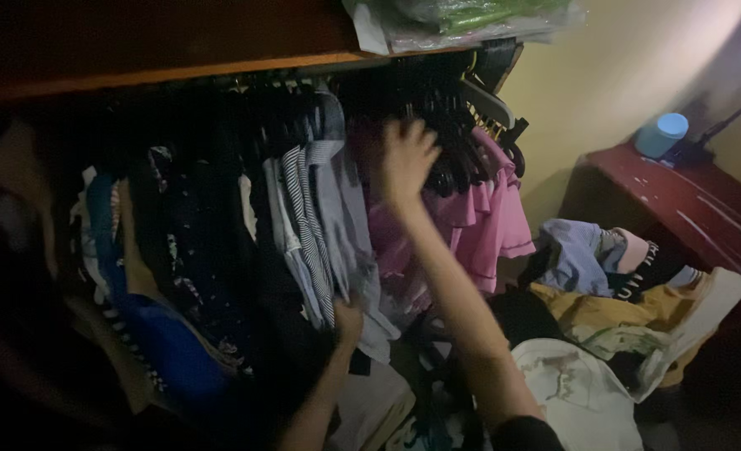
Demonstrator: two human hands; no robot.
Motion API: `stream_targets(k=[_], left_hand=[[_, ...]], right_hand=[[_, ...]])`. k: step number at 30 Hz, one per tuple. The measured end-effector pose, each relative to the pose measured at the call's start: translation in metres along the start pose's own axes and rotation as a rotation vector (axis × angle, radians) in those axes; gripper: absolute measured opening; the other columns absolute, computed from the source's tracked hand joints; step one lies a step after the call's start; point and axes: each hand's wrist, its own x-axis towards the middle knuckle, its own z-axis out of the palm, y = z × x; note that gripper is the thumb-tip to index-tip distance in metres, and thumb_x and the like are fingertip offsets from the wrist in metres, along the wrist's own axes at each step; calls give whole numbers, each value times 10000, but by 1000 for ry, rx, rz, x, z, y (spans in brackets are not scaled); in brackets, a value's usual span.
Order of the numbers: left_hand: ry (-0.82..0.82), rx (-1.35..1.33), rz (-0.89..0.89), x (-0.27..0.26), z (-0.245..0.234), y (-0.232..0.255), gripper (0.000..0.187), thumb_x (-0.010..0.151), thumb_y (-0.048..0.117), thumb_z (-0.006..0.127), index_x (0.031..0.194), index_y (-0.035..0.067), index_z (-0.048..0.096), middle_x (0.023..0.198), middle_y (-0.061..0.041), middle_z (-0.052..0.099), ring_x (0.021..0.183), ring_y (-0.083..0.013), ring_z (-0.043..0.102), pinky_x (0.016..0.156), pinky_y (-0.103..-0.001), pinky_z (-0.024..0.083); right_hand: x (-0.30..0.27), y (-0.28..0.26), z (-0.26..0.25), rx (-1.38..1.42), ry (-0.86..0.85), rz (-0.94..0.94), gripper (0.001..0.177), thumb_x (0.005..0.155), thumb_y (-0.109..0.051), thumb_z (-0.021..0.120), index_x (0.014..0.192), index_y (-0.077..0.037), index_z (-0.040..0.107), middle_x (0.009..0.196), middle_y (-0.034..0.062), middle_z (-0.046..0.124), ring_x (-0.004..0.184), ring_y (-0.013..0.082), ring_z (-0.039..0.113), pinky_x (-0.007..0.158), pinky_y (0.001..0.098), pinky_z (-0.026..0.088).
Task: The person repeatedly picks up garments from a pile on a chair, places them onto hangers, and hangs them in a closet. The person handles shirts, tops, and dresses one at a time, adjusting them on the hangers before placing them on the closet rod.
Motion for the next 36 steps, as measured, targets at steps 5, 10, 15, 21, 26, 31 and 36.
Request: stream_targets(k=[5, 10, 15, 21, 26, 31, 36], left_hand=[[-79, 663, -186, -26, -1, -4, 474, 1037, 388, 607, 878, -48, 707, 712, -128, 630, 620, -250, 625, 604, -423, 482], [-246, 836, -366, -52, 6, -21, 467, 1039, 416, 586, 970, -31, 703, 853, -158, 647, 770, -284, 631, 703, -435, 490], [-454, 868, -422, -85, -9, -11, 478, 1041, 444, 565, 1062, -15, 698, 994, -187, 664, 921, -319, 638, 802, -446, 499], [-601, 904, -367, -110, 6, 7, 514, 1043, 478, 540, 1173, 5, 692, 1162, -223, 685, 1101, -360, 646, 922, -459, 509], [-701, 1128, 345, -71, 42, 9, 351, 1058, 245, 450, 1209, -1, 651, 1224, -220, 672, 1139, -373, 642, 972, -480, 497], [-160, 1208, 1080, 12, 81, 30, 503, 921, 165, 501, 1385, -8, 589, 1344, -280, 637, 1170, -392, 643, 952, -441, 527], [-902, 1410, 69, 13, 73, 13, 521, 923, 243, 585, 1371, -23, 573, 1242, -234, 710, 1065, -343, 723, 896, -479, 596]], right_hand=[[18, 56, 51, 4, -97, -151, 326, 924, -188, 614, 1244, -133, 625, 1009, 85, 608, 890, 260, 641, 695, 401, 523], [10, 58, 55, -86, -73, -289, 242, 899, -161, 624, 1138, -128, 636, 928, 69, 601, 794, 225, 632, 595, 341, 552], [11, 61, 52, 262, -140, -199, 197, 879, -109, 578, 1068, -62, 607, 1086, 164, 590, 910, 353, 674, 605, 400, 578], [11, 46, 42, 519, -431, 54, 173, 994, -82, 511, 1159, -80, 562, 1135, 186, 591, 999, 415, 671, 791, 527, 553], [-44, 48, 20, 537, -499, 121, 400, 933, -61, 524, 1330, -97, 502, 1186, 227, 592, 995, 445, 661, 787, 542, 543], [-145, 96, -10, 598, -483, 112, 652, 791, -30, 543, 1432, -33, 427, 1228, 297, 599, 1015, 508, 625, 800, 563, 522], [-277, 166, -81, 790, -473, 263, 289, 914, -26, 597, 1203, -28, 590, 1064, 269, 659, 1000, 491, 617, 820, 528, 503]])
